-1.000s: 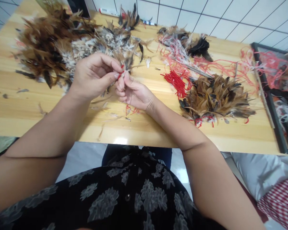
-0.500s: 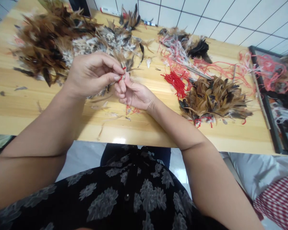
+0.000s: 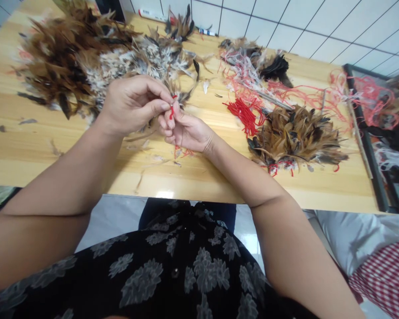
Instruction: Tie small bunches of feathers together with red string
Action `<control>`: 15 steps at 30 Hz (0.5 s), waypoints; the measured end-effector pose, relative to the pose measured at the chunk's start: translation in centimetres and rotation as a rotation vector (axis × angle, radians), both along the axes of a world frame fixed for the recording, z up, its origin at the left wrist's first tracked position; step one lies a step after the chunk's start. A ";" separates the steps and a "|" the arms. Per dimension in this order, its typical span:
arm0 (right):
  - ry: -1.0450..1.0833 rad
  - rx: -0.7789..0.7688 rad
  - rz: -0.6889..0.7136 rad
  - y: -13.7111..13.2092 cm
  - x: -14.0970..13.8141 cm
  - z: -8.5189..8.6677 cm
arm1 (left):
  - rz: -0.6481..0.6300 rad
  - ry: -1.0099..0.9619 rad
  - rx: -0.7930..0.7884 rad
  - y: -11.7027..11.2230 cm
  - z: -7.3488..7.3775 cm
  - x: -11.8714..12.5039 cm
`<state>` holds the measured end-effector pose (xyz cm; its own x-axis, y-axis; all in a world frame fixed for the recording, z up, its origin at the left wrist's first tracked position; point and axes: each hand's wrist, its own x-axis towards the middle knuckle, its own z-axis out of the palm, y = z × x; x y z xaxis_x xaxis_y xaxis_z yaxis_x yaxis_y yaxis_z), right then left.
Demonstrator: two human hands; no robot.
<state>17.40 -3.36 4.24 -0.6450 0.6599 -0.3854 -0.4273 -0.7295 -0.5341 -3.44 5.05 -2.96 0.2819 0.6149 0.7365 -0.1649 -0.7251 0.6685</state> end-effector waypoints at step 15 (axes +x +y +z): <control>0.087 0.084 0.084 0.4 0.2 -1.1 | -0.023 0.175 -0.257 -3.6 3.4 1.2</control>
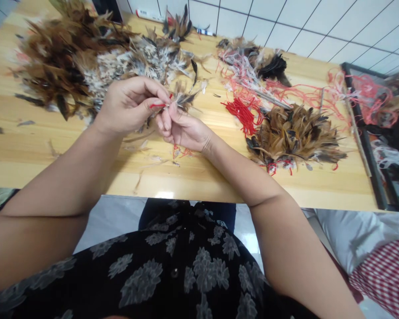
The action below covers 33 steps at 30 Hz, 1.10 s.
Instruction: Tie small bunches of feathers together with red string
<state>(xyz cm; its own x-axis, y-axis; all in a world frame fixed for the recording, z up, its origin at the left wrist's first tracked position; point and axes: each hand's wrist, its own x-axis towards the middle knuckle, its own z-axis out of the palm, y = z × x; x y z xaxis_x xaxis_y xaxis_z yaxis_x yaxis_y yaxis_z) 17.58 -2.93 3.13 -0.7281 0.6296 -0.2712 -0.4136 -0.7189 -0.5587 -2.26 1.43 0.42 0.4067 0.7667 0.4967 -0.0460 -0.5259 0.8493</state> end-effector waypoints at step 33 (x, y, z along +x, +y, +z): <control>0.024 0.235 0.031 0.6 -0.4 -1.4 | -0.024 -0.113 -0.054 -0.7 0.9 1.2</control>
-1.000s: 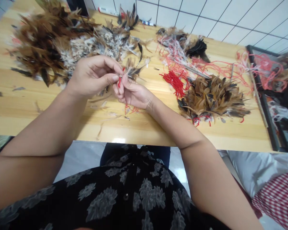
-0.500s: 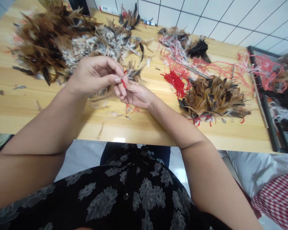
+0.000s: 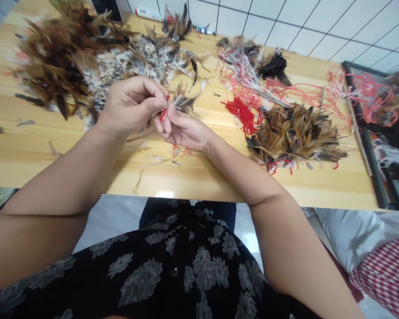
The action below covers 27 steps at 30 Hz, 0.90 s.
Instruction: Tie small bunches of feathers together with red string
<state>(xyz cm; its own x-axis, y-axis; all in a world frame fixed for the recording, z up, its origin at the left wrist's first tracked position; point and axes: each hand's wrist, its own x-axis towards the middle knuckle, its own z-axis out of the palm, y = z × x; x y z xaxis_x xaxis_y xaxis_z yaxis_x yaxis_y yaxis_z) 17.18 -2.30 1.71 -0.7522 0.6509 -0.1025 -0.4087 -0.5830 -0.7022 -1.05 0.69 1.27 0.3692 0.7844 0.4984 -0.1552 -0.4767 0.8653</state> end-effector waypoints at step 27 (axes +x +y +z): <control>-0.162 -0.050 -0.085 -0.1 0.1 1.1 | 0.044 -0.054 -0.089 -0.1 -1.6 -0.1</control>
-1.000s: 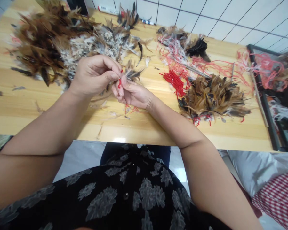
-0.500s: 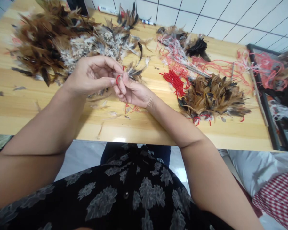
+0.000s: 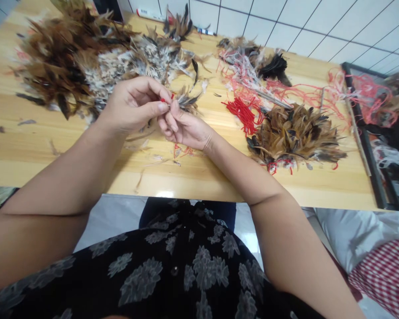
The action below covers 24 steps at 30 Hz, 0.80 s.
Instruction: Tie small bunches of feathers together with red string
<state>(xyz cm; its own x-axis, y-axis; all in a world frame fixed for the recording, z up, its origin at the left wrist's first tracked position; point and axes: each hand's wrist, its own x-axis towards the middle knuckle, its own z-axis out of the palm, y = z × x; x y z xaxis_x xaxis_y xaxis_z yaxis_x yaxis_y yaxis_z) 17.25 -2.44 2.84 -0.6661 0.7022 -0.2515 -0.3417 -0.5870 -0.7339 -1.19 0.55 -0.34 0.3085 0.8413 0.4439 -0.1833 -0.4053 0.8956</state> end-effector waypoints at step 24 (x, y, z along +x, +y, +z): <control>-0.020 0.009 -0.040 0.7 0.6 -0.7 | 0.045 -0.041 -0.043 1.9 -1.7 0.7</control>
